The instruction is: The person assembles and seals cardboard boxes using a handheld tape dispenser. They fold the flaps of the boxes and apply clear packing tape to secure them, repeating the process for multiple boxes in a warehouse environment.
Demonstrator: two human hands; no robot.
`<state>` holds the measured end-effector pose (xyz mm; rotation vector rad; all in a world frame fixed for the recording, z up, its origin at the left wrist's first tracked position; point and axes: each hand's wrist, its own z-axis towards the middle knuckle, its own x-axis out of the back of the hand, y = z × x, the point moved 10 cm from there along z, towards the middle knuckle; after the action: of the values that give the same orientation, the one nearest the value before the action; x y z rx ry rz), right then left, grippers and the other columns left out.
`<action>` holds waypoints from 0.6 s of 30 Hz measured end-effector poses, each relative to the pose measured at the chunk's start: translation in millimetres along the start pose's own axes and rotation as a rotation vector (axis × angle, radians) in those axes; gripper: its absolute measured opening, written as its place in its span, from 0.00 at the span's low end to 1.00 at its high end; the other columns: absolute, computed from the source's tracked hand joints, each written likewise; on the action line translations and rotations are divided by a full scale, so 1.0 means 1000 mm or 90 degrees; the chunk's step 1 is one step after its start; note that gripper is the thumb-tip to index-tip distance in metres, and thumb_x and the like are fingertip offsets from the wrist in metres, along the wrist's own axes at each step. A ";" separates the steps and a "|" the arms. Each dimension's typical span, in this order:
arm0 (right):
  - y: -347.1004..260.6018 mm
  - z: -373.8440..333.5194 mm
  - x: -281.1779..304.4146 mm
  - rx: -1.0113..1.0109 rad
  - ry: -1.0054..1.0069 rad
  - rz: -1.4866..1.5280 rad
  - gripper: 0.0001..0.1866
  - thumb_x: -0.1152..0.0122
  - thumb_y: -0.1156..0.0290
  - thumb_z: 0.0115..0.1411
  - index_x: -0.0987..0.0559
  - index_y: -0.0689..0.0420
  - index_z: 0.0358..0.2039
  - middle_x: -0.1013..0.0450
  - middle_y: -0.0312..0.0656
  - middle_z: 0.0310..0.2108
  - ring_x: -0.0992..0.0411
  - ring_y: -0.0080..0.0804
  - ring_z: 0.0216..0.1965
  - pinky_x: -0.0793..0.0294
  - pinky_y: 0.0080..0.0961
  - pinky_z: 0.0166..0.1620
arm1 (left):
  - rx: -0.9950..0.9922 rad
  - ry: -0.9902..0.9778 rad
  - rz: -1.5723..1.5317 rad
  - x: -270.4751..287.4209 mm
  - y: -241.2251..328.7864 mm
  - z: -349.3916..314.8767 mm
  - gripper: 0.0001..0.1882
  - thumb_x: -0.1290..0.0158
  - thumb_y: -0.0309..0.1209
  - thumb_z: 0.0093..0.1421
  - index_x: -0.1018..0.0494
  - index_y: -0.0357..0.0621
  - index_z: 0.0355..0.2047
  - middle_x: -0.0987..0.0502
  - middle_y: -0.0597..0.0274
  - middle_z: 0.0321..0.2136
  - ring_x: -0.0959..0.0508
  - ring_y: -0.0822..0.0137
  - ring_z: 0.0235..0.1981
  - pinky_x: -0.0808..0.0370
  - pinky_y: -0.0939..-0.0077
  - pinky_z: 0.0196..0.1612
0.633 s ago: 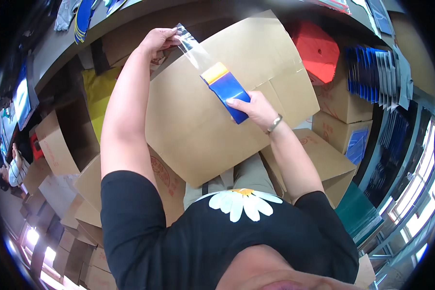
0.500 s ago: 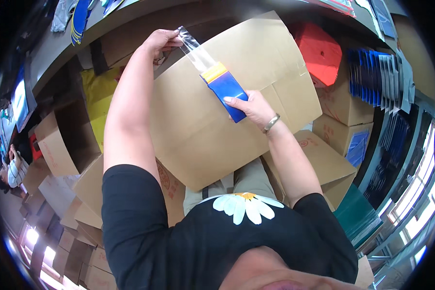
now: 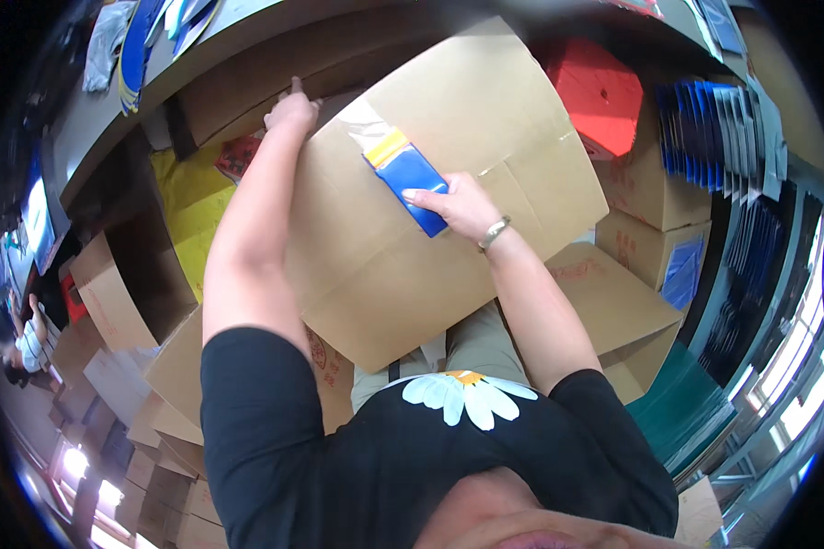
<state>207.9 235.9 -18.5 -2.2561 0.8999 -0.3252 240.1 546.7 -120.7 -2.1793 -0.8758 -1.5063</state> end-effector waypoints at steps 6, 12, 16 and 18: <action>0.009 0.001 0.013 -0.043 0.020 -0.182 0.25 0.34 0.51 0.47 0.20 0.61 0.35 0.23 0.48 0.30 0.24 0.33 0.31 0.25 0.27 0.38 | -0.057 -0.020 -0.156 0.017 0.056 -0.077 0.38 0.78 0.58 0.64 0.24 0.44 0.43 0.26 0.42 0.44 0.29 0.45 0.50 0.36 0.55 0.53; 0.065 -0.061 0.027 0.074 -0.022 -0.141 0.27 0.36 0.48 0.48 0.21 0.61 0.35 0.24 0.50 0.26 0.24 0.38 0.30 0.26 0.30 0.38 | -0.009 -0.023 -0.151 0.014 0.056 -0.071 0.43 0.81 0.60 0.63 0.24 0.39 0.42 0.25 0.42 0.43 0.28 0.46 0.49 0.34 0.55 0.52; 0.149 -0.163 0.062 0.054 -0.053 -0.187 0.26 0.38 0.46 0.49 0.22 0.58 0.37 0.24 0.46 0.25 0.25 0.35 0.29 0.27 0.31 0.37 | 0.006 -0.027 -0.107 0.014 0.050 -0.068 0.45 0.81 0.63 0.61 0.24 0.37 0.42 0.26 0.41 0.44 0.29 0.45 0.50 0.35 0.54 0.52; 0.226 -0.206 0.082 -0.083 -0.079 -0.209 0.28 0.38 0.45 0.49 0.22 0.59 0.37 0.24 0.45 0.25 0.25 0.32 0.30 0.28 0.30 0.37 | -0.002 -0.027 -0.107 0.008 0.046 -0.064 0.47 0.82 0.64 0.60 0.24 0.36 0.42 0.26 0.40 0.44 0.29 0.44 0.50 0.35 0.54 0.53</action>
<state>58.3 -43.3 -19.9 -2.5152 0.4972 -0.2744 227.1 476.2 -86.4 -2.1945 -1.0943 -1.5431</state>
